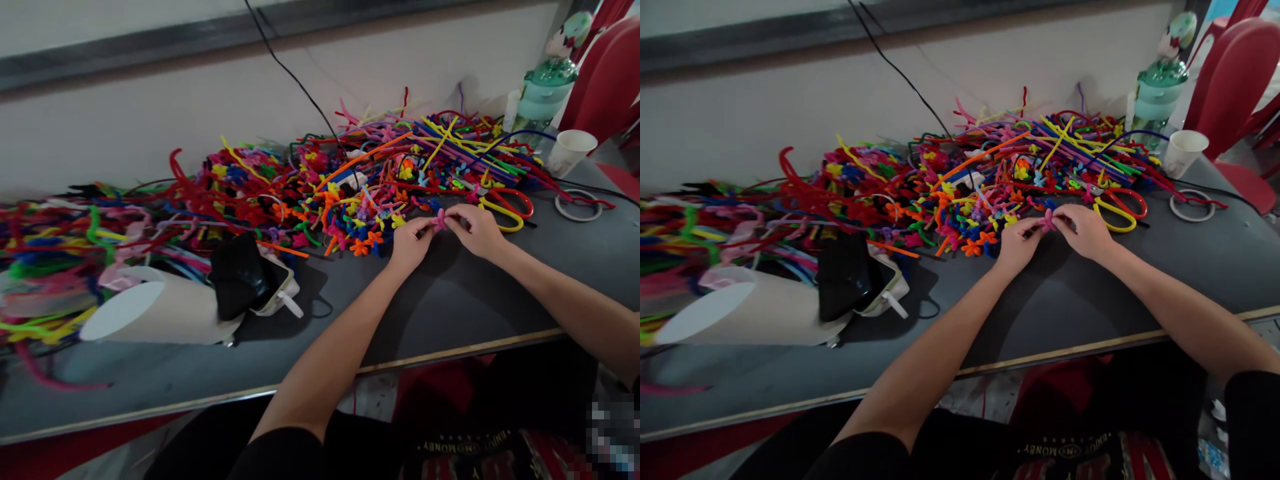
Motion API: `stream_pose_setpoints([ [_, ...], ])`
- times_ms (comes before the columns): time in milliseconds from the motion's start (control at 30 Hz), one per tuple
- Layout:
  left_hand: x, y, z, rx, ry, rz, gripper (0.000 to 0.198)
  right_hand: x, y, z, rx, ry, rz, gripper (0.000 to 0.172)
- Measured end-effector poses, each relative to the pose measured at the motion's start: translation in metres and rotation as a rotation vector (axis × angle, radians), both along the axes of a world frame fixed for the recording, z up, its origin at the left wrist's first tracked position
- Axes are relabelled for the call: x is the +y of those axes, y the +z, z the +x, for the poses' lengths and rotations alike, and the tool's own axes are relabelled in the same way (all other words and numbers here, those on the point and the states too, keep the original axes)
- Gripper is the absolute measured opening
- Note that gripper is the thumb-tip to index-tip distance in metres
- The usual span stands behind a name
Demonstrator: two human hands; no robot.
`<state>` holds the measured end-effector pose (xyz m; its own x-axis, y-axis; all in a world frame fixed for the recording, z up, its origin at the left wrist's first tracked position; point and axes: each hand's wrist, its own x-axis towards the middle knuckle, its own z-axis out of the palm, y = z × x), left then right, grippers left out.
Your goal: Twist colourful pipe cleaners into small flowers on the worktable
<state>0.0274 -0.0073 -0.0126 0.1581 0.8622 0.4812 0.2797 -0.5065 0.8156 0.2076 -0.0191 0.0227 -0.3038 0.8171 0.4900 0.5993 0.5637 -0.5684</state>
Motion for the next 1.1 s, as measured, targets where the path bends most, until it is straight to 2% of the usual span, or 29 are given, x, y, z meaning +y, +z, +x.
stream_pose_setpoints([
  [100, -0.002, 0.002, 0.001, 0.080, -0.009, 0.004, 0.016, 0.004, -0.003, 0.004, 0.023, -0.030, -0.045, 0.019],
  [267, -0.005, 0.007, 0.000, 0.155, -0.005, 0.165, 0.034, 0.003, -0.001, 0.006, 0.054, -0.050, -0.018, 0.015],
  [400, -0.006, 0.009, 0.001, 0.159, 0.038, 0.247, 0.020, 0.001, -0.002, 0.003, 0.117, -0.066, -0.033, 0.016],
  [633, -0.008, 0.009, 0.005, 0.157, 0.103, 0.125, 0.014, 0.002, -0.004, 0.003, 0.257, -0.108, -0.198, 0.024],
  [800, -0.011, 0.012, 0.006, 0.139, 0.070, 0.010, 0.016, 0.005, -0.006, -0.001, 0.471, -0.073, -0.371, 0.035],
  [967, -0.008, 0.007, 0.008, -0.032, 0.022, -0.061, 0.022, 0.006, -0.005, -0.006, 0.654, -0.047, -0.553, 0.040],
  [1100, -0.005, 0.004, 0.010, -0.221, -0.064, -0.172, 0.034, 0.005, 0.003, -0.004, 0.758, 0.067, -0.752, 0.046],
])
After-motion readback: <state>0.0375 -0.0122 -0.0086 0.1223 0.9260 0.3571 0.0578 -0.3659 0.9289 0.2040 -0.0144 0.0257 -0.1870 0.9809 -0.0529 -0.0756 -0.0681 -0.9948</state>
